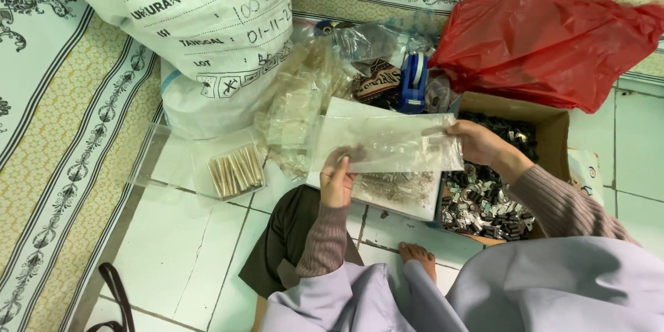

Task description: Picking up small metal components from a box and placing them into small plastic bags for packaging.

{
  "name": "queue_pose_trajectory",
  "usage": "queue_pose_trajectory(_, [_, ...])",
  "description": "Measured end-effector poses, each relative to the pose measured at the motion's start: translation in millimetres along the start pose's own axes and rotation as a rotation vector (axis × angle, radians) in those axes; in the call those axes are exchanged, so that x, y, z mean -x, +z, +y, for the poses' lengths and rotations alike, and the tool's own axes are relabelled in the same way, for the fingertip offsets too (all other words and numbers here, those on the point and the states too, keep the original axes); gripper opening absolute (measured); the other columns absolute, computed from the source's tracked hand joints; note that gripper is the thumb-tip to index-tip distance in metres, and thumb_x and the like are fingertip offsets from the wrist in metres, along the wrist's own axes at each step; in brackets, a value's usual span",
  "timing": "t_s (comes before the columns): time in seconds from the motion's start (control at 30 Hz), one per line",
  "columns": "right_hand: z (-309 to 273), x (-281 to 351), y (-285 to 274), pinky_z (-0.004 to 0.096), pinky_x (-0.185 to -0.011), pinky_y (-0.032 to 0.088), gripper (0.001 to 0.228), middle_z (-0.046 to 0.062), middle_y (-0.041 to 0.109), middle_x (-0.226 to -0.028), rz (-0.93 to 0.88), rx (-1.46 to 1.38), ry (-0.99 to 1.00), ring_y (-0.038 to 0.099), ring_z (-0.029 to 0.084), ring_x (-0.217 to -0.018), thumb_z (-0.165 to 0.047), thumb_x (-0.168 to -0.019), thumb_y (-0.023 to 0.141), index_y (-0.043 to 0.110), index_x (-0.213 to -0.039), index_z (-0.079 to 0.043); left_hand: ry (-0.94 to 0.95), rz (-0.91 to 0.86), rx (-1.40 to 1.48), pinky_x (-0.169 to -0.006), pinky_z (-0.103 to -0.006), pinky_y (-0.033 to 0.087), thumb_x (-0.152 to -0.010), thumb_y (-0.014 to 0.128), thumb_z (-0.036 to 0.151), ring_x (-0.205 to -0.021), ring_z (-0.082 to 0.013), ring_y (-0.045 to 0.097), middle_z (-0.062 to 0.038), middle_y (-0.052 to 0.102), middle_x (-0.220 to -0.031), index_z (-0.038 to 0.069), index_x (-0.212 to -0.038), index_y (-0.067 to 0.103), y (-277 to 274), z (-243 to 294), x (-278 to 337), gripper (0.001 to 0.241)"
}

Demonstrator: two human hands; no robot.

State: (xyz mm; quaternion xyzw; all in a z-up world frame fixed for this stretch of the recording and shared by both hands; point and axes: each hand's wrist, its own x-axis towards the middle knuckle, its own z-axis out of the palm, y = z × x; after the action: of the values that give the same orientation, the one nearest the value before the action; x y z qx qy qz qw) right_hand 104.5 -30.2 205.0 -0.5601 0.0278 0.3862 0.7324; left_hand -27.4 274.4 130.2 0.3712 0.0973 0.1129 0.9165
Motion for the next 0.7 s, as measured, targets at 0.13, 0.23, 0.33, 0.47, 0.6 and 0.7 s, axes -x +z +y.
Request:
queue_pose_trajectory(0.13, [-15,26,26,0.058,-0.090,0.050,0.050,0.017,0.067,-0.114,0.001,-0.100,-0.013,0.062,0.032,-0.094,-0.018,-0.085,0.056,0.064,-0.131,0.000,0.064,-0.017,0.008,-0.088,-0.0445,0.062,-0.102,0.059,0.011,-0.113,-0.0363,0.068,-0.030,0.069,-0.120,-0.001,-0.127,0.058,28,32,18,0.028])
queue_pose_trajectory(0.23, [-26,45,52,0.040,-0.072,0.055,0.031,0.007,0.053,-0.081,-0.013,-0.180,-0.118,0.056,0.019,-0.071,-0.008,-0.079,0.053,0.066,-0.106,-0.003,0.109,-0.006,-0.016,-0.088,-0.0451,0.062,-0.100,0.060,0.011,-0.112,-0.0371,0.068,-0.031,0.069,-0.120,-0.001,-0.127,0.058,24,38,20,0.030])
queue_pose_trajectory(0.33, [-38,57,78,0.034,-0.064,0.050,0.019,0.003,0.047,-0.073,0.020,-0.309,-0.127,0.047,0.017,-0.060,-0.007,-0.079,0.052,0.067,-0.092,-0.006,0.153,0.081,-0.012,-0.088,-0.0438,0.062,-0.098,0.060,0.004,-0.108,-0.0353,0.071,-0.029,0.071,-0.118,-0.001,-0.125,0.059,5,38,16,0.027])
queue_pose_trajectory(0.47, [-37,52,81,0.037,-0.064,0.053,0.020,0.004,0.054,-0.070,0.074,-0.339,-0.138,0.055,0.017,-0.058,-0.008,-0.079,0.055,0.069,-0.092,-0.007,0.253,0.294,-0.109,-0.083,-0.0331,0.062,-0.091,0.071,-0.001,-0.104,-0.0288,0.072,-0.021,0.068,-0.119,0.002,-0.127,0.056,-1,55,18,0.039])
queue_pose_trajectory(0.6, [-44,48,94,0.028,-0.047,0.046,0.006,0.001,0.048,-0.058,0.023,-0.262,-0.190,0.047,0.012,-0.046,-0.012,-0.081,0.056,0.058,-0.076,-0.010,0.387,0.441,-0.506,-0.097,-0.0414,0.046,-0.087,0.082,0.010,-0.123,-0.0246,0.055,-0.014,0.054,-0.144,0.013,-0.146,0.038,-5,64,25,0.074])
queue_pose_trajectory(0.7, [-43,52,101,0.028,-0.045,0.049,0.008,0.004,0.050,-0.058,-0.019,-0.147,-0.226,0.055,0.012,-0.046,-0.014,-0.081,0.057,0.057,-0.081,-0.007,0.587,0.457,-0.846,-0.109,-0.0389,0.031,-0.090,0.078,0.019,-0.146,-0.0235,0.034,-0.003,0.035,-0.160,0.016,-0.151,0.033,26,84,28,0.076])
